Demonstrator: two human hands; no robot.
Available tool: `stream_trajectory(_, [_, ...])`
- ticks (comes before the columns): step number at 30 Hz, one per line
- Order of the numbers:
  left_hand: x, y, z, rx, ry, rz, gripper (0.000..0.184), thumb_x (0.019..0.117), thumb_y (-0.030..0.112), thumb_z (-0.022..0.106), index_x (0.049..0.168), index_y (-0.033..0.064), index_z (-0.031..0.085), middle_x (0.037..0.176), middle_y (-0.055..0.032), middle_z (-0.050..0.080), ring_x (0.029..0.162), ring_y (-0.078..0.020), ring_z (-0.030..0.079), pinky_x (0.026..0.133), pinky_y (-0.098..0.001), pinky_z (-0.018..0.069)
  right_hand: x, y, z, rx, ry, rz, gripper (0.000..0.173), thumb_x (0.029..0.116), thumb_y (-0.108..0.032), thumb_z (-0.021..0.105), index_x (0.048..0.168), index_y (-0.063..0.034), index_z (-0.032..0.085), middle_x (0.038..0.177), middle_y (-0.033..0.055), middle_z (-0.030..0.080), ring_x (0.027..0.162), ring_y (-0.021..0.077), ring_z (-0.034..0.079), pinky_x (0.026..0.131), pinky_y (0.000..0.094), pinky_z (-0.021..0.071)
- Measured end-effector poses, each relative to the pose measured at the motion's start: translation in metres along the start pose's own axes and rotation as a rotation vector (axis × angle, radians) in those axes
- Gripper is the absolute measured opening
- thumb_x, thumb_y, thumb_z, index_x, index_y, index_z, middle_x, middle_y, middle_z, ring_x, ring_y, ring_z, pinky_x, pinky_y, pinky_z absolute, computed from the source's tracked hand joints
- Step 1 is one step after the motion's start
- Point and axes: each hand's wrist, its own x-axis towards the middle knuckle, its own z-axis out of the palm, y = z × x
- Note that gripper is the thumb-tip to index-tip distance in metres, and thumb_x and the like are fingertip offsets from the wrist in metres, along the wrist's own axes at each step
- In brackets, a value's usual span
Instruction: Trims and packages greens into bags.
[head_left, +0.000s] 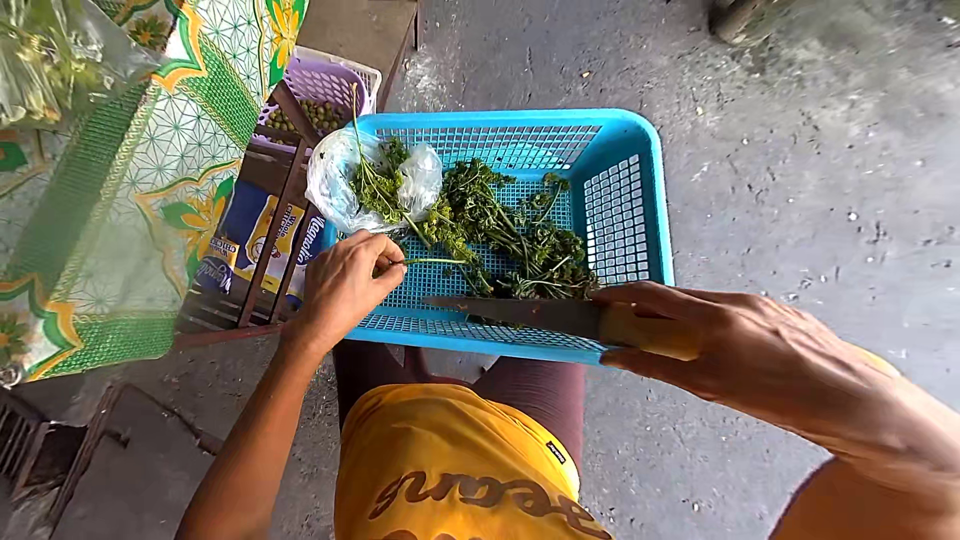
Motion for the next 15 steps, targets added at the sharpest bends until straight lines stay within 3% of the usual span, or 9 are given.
stream_trajectory(4, [-0.003,0.0,-0.011,-0.334,0.158,-0.004,0.018,0.0984,0.025,0.068,0.108,0.0104,0.07,0.116,-0.0068,0.067,0.097,-0.0189,0.065,0.073,-0.0396,0.053,-0.022,0.011,-0.015,0.104,0.07,0.002,0.066,0.0884,-0.067,0.061,0.132,-0.0183,0.066,0.098,0.0091,0.074,0.077,0.0209,0.07,0.066,0.044,0.0562])
stream_trajectory(6, [-0.002,0.002,-0.012,-0.636,0.19,-0.069,0.018,0.1006,0.023,0.065,0.112,0.0094,0.067,0.105,-0.0038,0.069,0.088,-0.012,0.066,0.07,-0.0296,0.0548,-0.031,0.011,-0.018,0.223,0.092,0.04,0.063,0.092,-0.06,0.064,0.136,-0.0143,0.064,0.101,0.0099,0.072,0.079,0.0152,0.066,0.07,0.0356,0.0554])
stream_trajectory(9, [0.001,0.01,-0.013,-1.128,0.15,-0.21,0.015,0.1027,0.025,0.062,0.113,0.0161,0.068,0.098,-0.0002,0.071,0.078,-0.0062,0.066,0.062,-0.0225,0.0559,-0.039,0.006,-0.01,0.545,0.152,0.109,0.056,0.1007,-0.053,0.058,0.14,-0.0127,0.059,0.086,-0.0001,0.066,0.061,0.0043,0.056,0.053,0.0217,0.0481])
stream_trajectory(12, [0.006,0.021,-0.007,-1.337,0.125,-0.308,0.017,0.1038,0.027,0.06,0.111,0.0166,0.071,0.095,0.001,0.071,0.077,-0.0057,0.067,0.062,-0.0237,0.0577,-0.034,-0.013,0.002,0.917,0.223,0.129,0.047,0.1068,-0.048,0.048,0.133,-0.0107,0.057,0.084,-0.0039,0.065,0.061,0.0078,0.062,0.052,0.0223,0.0547])
stream_trajectory(15, [0.01,0.029,0.003,-1.383,0.097,-0.283,0.016,0.1043,0.021,0.059,0.108,0.0135,0.072,0.095,-0.0005,0.071,0.078,-0.0053,0.067,0.063,-0.0203,0.0562,-0.02,-0.034,0.018,1.244,0.282,0.159,0.043,0.1094,-0.046,0.035,0.124,-0.0138,0.061,0.081,-0.0004,0.068,0.058,0.0124,0.065,0.05,0.0272,0.058])
